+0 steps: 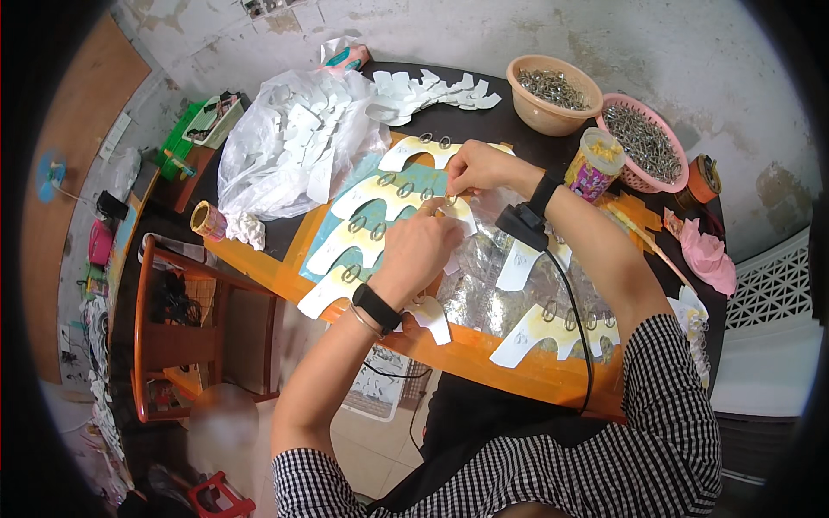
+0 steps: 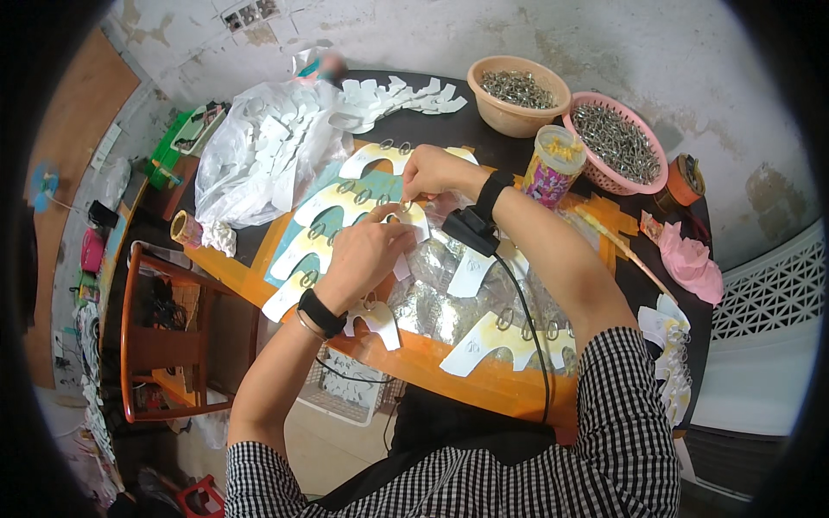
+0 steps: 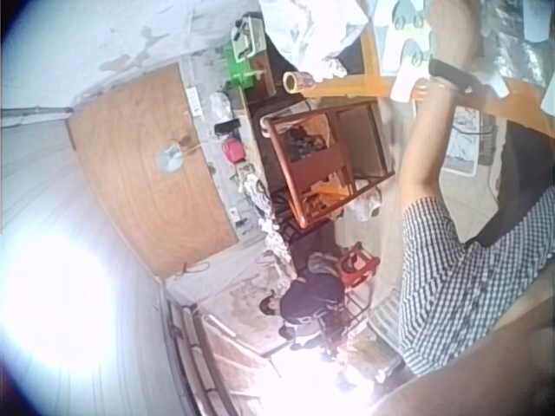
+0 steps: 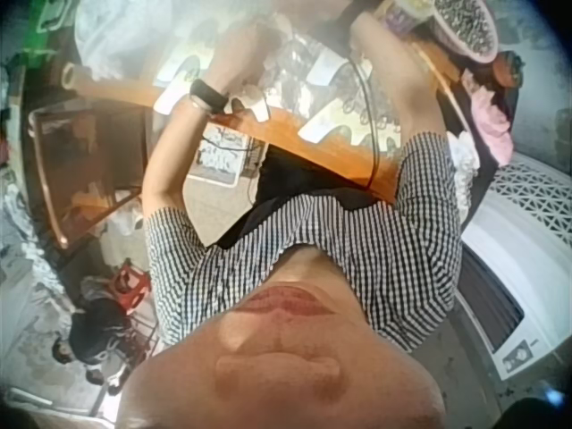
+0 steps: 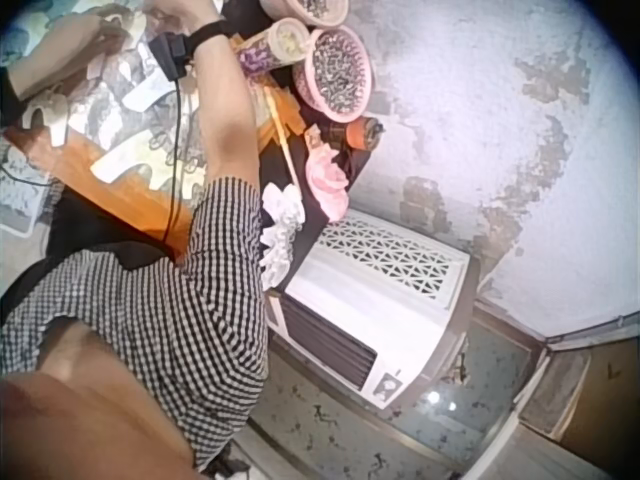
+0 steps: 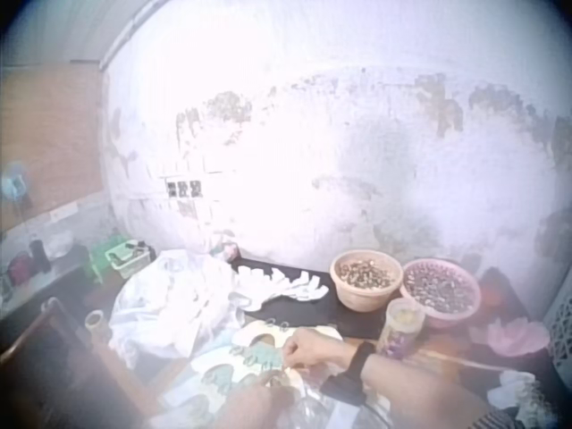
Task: Attaching metal buckles to shoe upper components.
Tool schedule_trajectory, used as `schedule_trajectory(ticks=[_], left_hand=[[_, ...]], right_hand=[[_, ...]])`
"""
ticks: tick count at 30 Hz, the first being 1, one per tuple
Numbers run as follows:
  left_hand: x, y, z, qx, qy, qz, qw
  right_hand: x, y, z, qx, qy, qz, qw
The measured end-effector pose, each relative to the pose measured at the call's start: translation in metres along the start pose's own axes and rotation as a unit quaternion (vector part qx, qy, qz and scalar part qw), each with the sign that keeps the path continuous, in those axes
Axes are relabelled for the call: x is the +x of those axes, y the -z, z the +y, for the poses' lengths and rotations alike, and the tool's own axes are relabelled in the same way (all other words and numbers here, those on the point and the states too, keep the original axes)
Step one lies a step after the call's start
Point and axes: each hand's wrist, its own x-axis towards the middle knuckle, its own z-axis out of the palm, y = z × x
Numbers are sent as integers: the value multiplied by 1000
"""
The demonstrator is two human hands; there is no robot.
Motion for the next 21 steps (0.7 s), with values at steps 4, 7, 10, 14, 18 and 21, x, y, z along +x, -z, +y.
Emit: schedule_trajectory(ticks=[4, 7, 10, 14, 18, 21], left_hand=[[4, 2, 3, 10, 8, -23, 1000], [5, 4, 3, 12, 8, -41, 999], [5, 5, 4, 2, 9, -44, 999], [6, 4, 3, -14, 9, -31, 999], [9, 4, -5, -32, -5, -46, 998], [17, 10, 3, -51, 36, -74, 995]], right_hand=[[1, 0, 0, -14, 6, 4, 1000], [0, -1, -2, -39, 18, 17, 999], [-2, -5, 1, -31, 13, 38, 999], [-6, -8, 3, -53, 42, 77, 995], [-8, -9, 4, -58, 77, 96, 991], [-10, -8, 11, -81, 108, 111, 985]])
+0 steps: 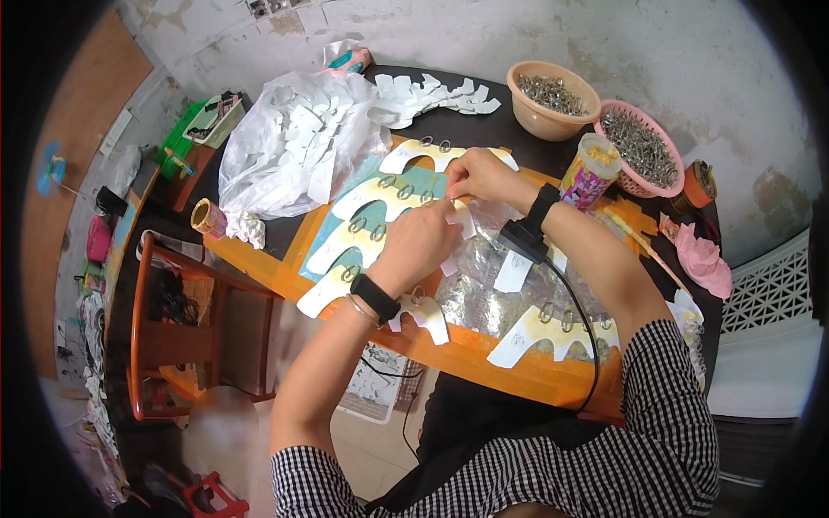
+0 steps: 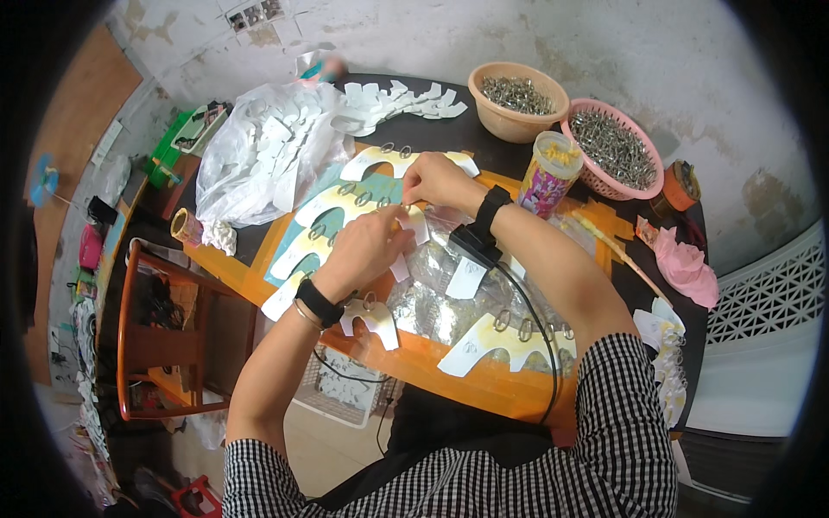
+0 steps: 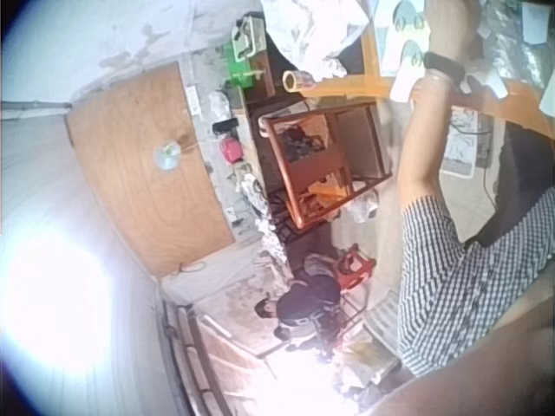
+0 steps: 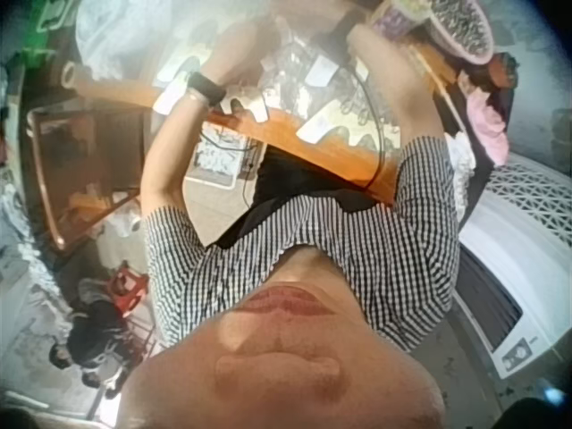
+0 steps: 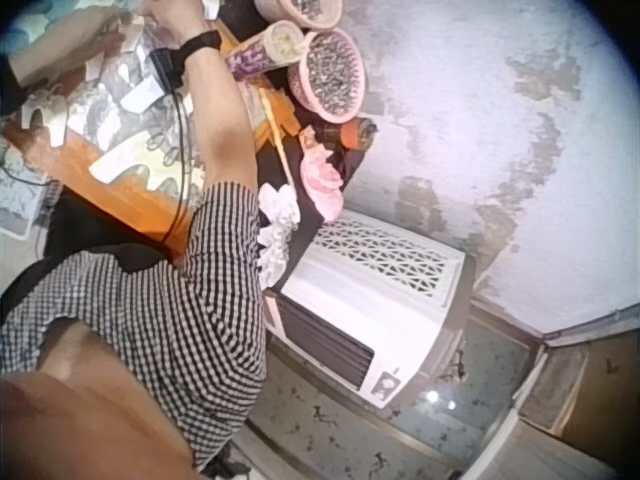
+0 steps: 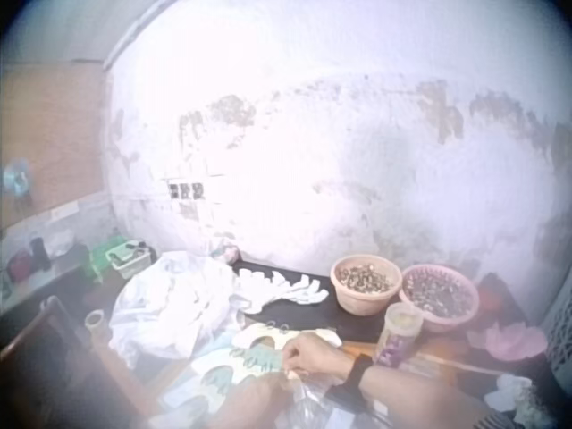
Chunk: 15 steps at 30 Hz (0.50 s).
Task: Attaching metal buckles to shoe upper components.
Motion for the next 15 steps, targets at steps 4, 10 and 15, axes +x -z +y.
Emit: schedule_trajectory(ticks=[4, 10, 15], left_hand=[[10, 6, -13, -259, 122, 13, 958], [2, 25, -19, -612, 178, -31, 770], [-2, 34, 0, -646, 203, -27, 735]], right_hand=[[-5, 6, -14, 18, -4, -15, 1000], [-24, 15, -61, 68, -19, 45, 997], [-28, -5, -73, 150, 81, -68, 983]])
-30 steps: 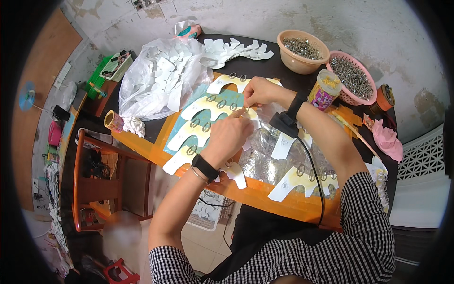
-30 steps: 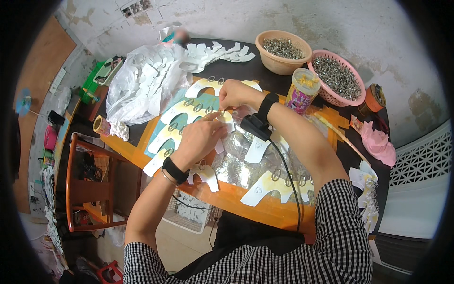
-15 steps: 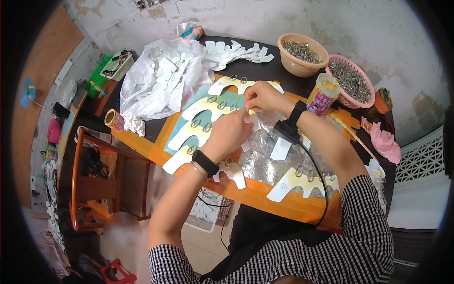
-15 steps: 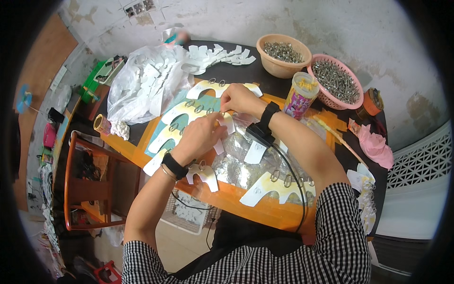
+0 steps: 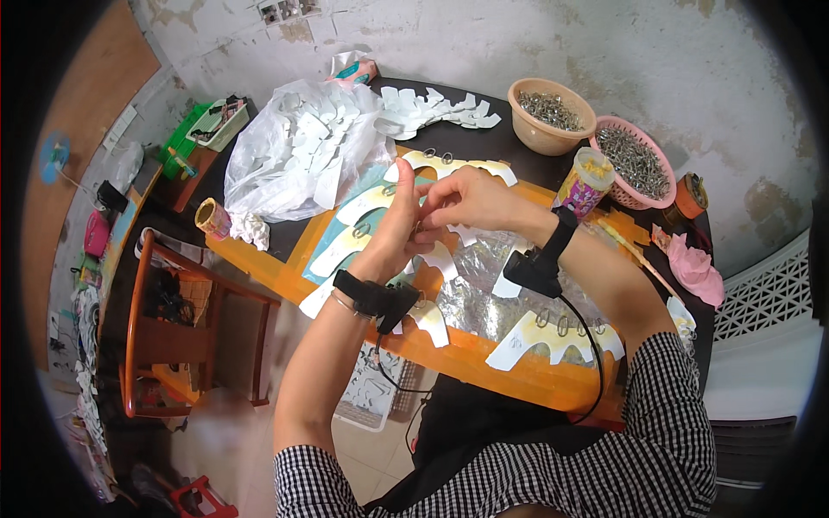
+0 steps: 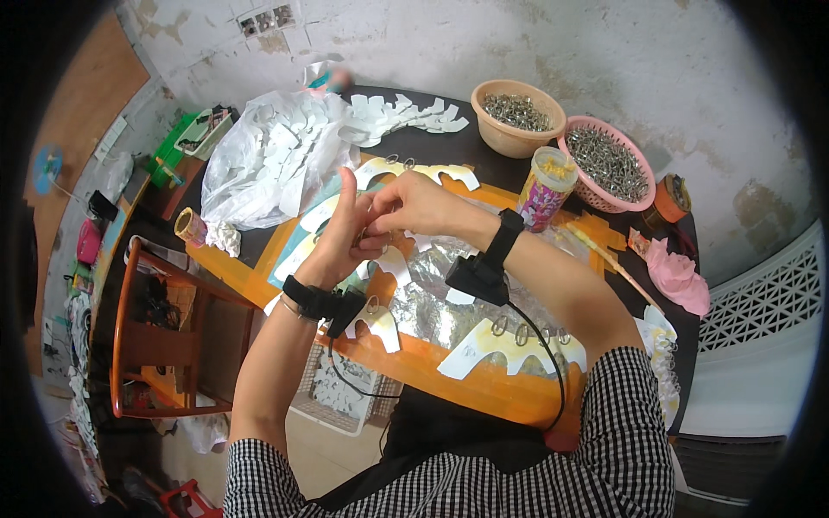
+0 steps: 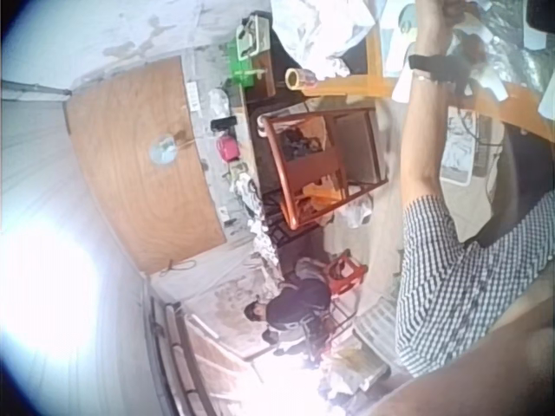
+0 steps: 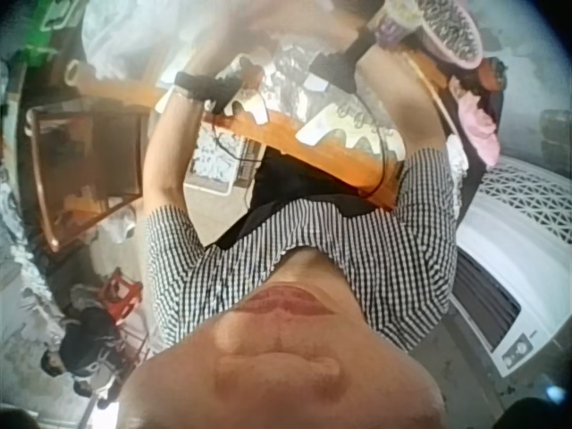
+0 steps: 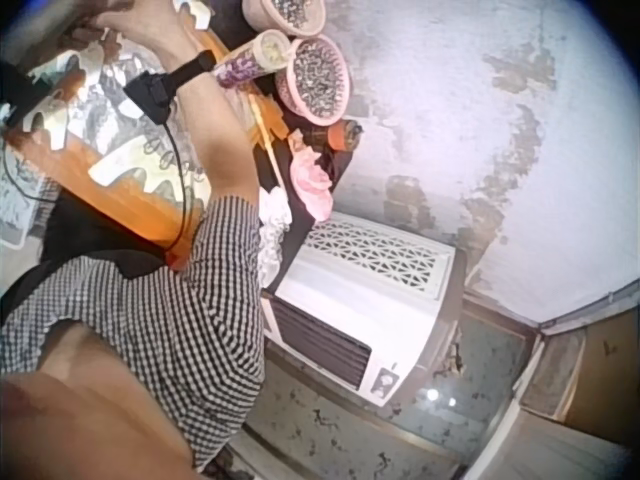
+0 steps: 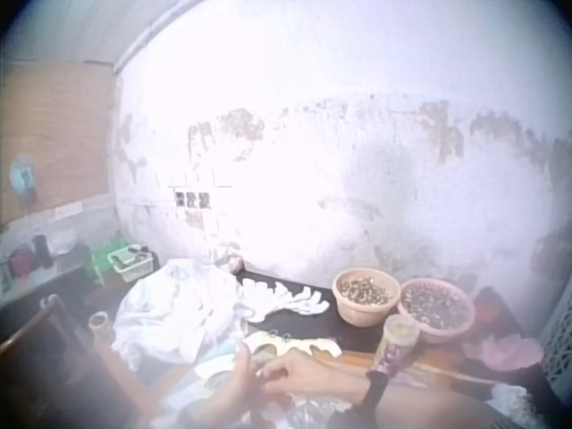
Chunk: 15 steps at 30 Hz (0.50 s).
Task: Attaching metal buckles to shoe upper components.
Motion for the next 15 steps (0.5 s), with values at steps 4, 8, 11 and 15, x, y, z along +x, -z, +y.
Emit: schedule_trajectory(ticks=[4, 8, 11, 15], left_hand=[[-1, 8, -3, -13, -10, -99, 995], [-8, 8, -2, -61, -13, -54, 997], [-6, 21, -5, -24, 20, -55, 998], [-5, 25, -7, -33, -6, -48, 998]], right_hand=[[-1, -9, -16, 11, 5, 3, 1000], [1, -3, -34, 101, -100, 4, 990], [1, 6, -33, -14, -60, 129, 990], [-3, 4, -17, -182, 130, 114, 968]])
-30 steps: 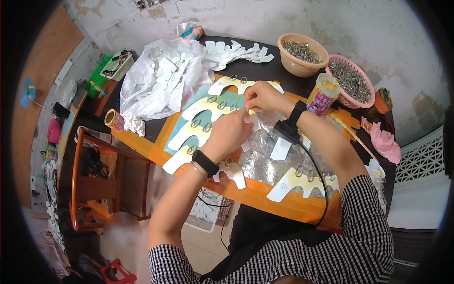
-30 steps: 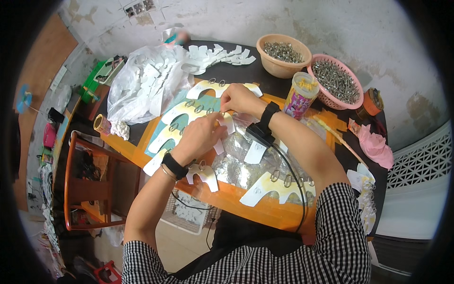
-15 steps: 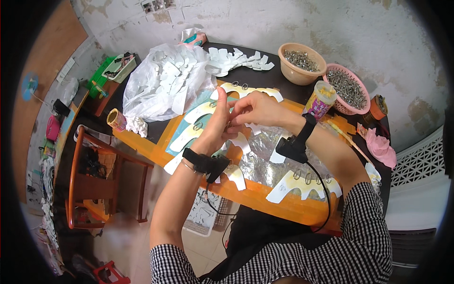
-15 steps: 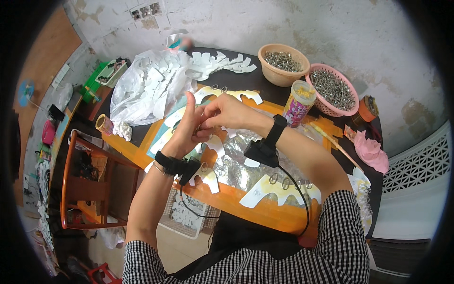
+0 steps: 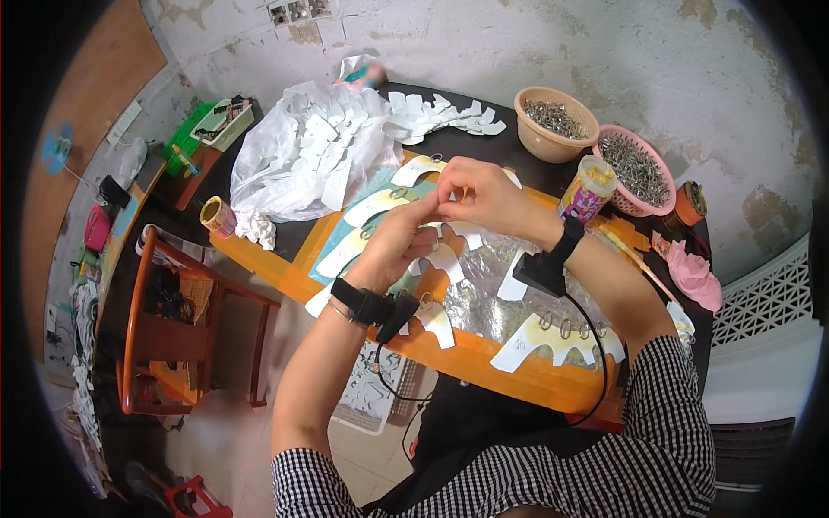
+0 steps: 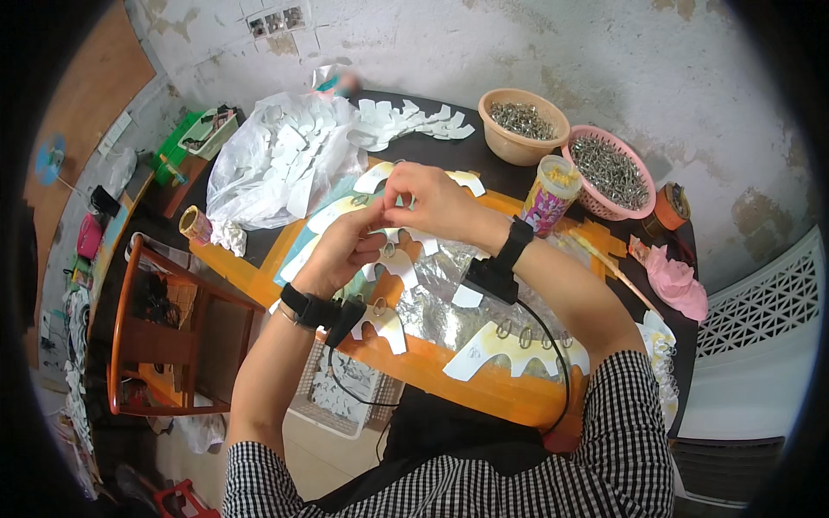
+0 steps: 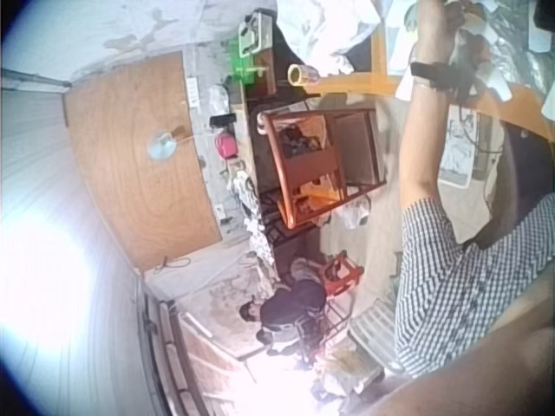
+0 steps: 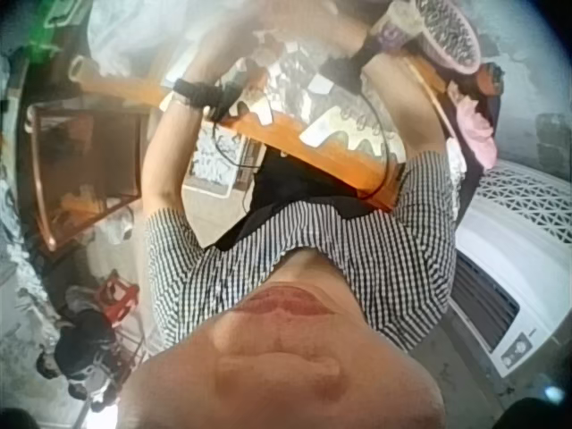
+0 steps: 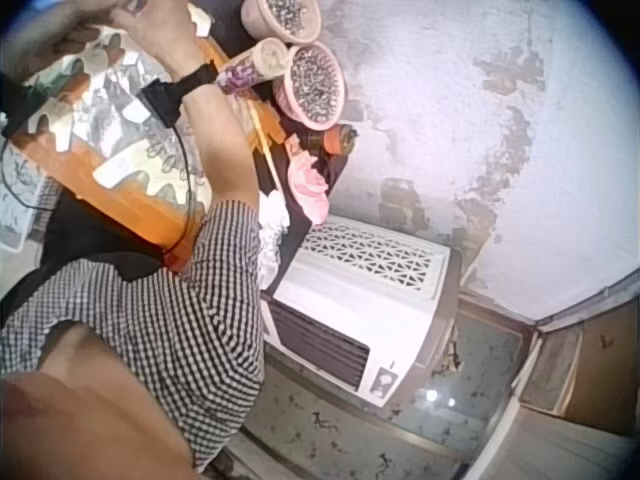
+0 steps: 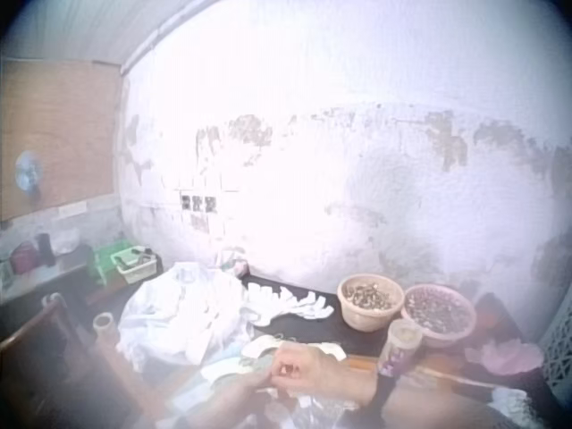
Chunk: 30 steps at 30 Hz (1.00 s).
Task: Attaching metal buckles to shoe upper components.
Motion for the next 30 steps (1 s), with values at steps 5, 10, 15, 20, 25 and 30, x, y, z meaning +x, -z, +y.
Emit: schedule_trajectory(ticks=[5, 10, 15, 20, 25, 30], left_hand=[[1, -3, 4, 104, 2, 14, 994], [22, -11, 23, 148, 12, 19, 989], [54, -16, 37, 256, 25, 13, 966], [93, -8, 25, 601, -83, -2, 795], [112, -37, 4, 725, -86, -53, 682], [122, -39, -3, 742, -59, -35, 667]], right_hand=[[4, 11, 12, 169, -49, -50, 983], [19, 24, 33, 276, -259, -44, 924], [39, 46, 57, 229, -296, -89, 923], [64, 54, 105, -82, -277, 5, 957], [64, 53, 148, -68, -336, -74, 936], [59, 44, 167, -37, -346, -98, 932]])
